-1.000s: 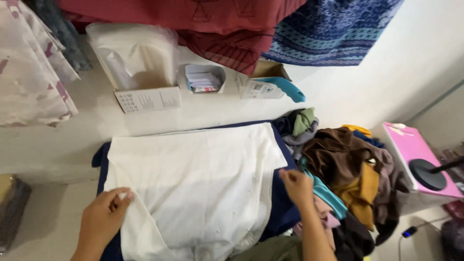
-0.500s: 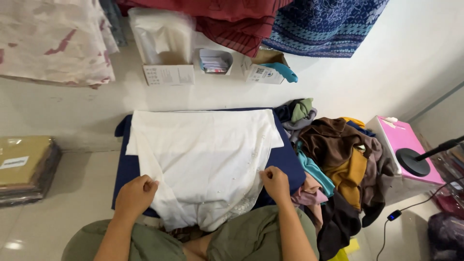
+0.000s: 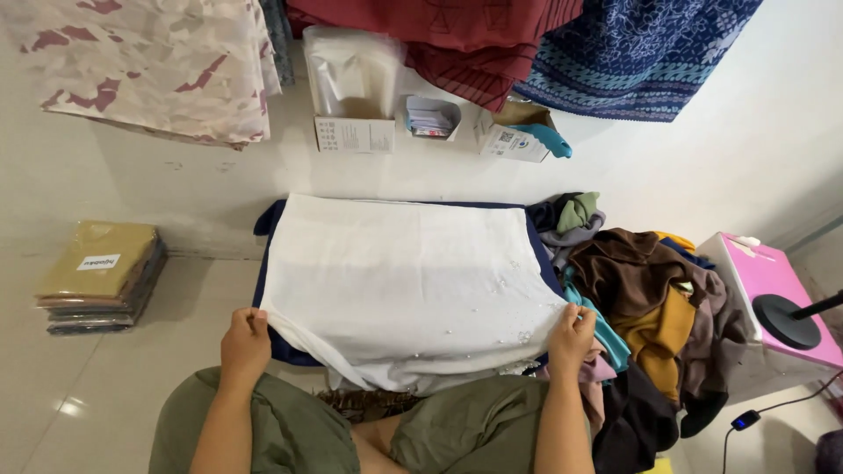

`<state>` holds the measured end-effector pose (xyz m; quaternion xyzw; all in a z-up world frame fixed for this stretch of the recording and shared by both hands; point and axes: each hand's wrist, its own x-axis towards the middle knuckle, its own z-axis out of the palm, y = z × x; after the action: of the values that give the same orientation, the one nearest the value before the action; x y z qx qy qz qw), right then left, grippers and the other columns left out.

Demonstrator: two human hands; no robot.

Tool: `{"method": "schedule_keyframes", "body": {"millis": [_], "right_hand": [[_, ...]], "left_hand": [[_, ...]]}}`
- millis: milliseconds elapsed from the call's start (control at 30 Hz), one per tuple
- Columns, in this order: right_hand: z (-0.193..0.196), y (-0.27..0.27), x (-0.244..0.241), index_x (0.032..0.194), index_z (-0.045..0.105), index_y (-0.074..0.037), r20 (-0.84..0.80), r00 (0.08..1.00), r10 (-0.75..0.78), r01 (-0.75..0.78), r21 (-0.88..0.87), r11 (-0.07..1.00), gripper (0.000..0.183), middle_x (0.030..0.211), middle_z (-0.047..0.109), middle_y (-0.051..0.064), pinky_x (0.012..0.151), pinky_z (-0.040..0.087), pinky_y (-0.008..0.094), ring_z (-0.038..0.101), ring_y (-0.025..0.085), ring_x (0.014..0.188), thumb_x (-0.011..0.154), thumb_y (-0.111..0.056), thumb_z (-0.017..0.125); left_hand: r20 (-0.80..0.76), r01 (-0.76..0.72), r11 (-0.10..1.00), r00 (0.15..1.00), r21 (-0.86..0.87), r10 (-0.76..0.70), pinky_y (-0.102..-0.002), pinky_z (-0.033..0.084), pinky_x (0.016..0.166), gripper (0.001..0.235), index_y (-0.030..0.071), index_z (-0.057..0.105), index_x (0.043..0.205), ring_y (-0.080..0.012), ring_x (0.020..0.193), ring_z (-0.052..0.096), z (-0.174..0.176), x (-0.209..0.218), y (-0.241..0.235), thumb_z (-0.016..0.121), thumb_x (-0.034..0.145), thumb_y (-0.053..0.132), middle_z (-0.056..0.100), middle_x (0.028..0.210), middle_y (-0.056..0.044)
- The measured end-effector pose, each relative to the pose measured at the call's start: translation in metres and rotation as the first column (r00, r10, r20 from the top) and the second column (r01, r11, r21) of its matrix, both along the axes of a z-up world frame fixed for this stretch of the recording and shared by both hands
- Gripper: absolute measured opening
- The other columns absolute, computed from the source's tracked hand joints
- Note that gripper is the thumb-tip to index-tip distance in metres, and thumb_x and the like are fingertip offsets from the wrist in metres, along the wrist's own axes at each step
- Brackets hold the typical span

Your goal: The person unfolds a white garment on a blue mat and uses a lint roller to clean its surface. They repeatedly roll the lint roller over the fabric, flip the garment to clean different sections, and smooth the fabric with their hands.

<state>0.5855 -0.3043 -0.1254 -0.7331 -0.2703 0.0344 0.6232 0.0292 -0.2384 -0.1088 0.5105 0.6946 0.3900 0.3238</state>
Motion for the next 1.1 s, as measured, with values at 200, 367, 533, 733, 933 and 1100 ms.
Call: {"method": "schedule_keyframes", "body": {"millis": [200,367,533,733,933,1100], "right_hand": [[-0.039,0.008,0.029,0.105,0.070,-0.011,0.075,0.997,0.024,-0.001,-0.281,0.960,0.027,0.094,0.073,0.014,0.082,0.054,0.048,0.069,0.034,0.094,0.100,-0.038,0.068],[-0.075,0.016,0.052,0.103,0.075,-0.013,0.032,0.996,0.087,-0.068,-0.385,0.920,0.032,0.093,0.074,0.009,0.079,0.056,0.043,0.070,0.028,0.093,0.090,-0.043,0.076],[-0.021,-0.005,0.009,0.128,0.058,-0.010,-0.140,0.967,0.213,-0.220,-0.039,0.975,0.034,0.087,0.066,0.005,0.059,0.046,0.026,0.058,0.014,0.071,0.096,-0.012,0.067],[-0.005,-0.009,0.009,0.126,0.062,-0.016,-0.122,0.959,0.258,-0.251,0.064,0.966,0.027,0.084,0.067,0.002,0.054,0.042,0.021,0.054,0.010,0.066,0.101,-0.006,0.061],[-0.005,-0.015,0.014,0.117,0.072,-0.027,-0.123,0.983,0.135,-0.158,-0.204,0.966,0.029,0.088,0.072,0.004,0.064,0.050,0.030,0.063,0.017,0.075,0.094,-0.012,0.066],[0.017,-0.024,-0.004,0.127,0.065,-0.008,-0.043,0.990,0.137,-0.143,-0.403,0.904,0.033,0.099,0.072,0.015,0.080,0.051,0.037,0.064,0.026,0.084,0.094,-0.009,0.061]], "left_hand": [[-0.041,0.051,0.998,0.998,-0.032,-0.052,-0.055,0.056,0.080,0.039,0.006,0.046,0.142,-0.0488,0.102,0.067,0.045,0.011,-0.026,0.039,0.104,0.009,0.065,0.122,-0.035],[-0.101,0.068,0.992,0.992,-0.108,-0.079,-0.039,0.055,0.070,0.036,0.021,0.074,0.118,-0.0300,0.083,0.071,0.035,0.010,-0.020,0.041,0.105,0.023,0.074,0.096,-0.015],[-0.010,0.055,0.997,0.998,0.054,-0.055,-0.048,0.058,0.085,0.060,0.002,0.061,0.134,-0.0383,0.104,0.069,0.061,0.025,-0.031,0.082,0.081,0.023,0.057,0.132,-0.025],[0.243,0.048,0.998,0.968,0.049,-0.059,-0.050,0.053,0.094,0.057,0.005,0.059,0.141,-0.0385,0.117,0.063,0.056,0.011,-0.030,0.054,0.085,-0.004,0.050,0.142,-0.025],[-0.145,0.084,0.990,0.984,-0.109,-0.099,-0.053,0.051,0.102,0.055,0.020,0.071,0.132,-0.0441,0.126,0.061,0.038,-0.005,-0.025,0.048,0.087,0.000,0.064,0.133,-0.022],[-0.363,-0.047,0.998,0.930,0.033,0.055,-0.044,0.050,0.090,0.060,0.015,0.059,0.140,-0.0359,0.110,0.060,0.028,0.002,-0.029,0.052,0.083,-0.001,0.054,0.136,-0.015]]}}
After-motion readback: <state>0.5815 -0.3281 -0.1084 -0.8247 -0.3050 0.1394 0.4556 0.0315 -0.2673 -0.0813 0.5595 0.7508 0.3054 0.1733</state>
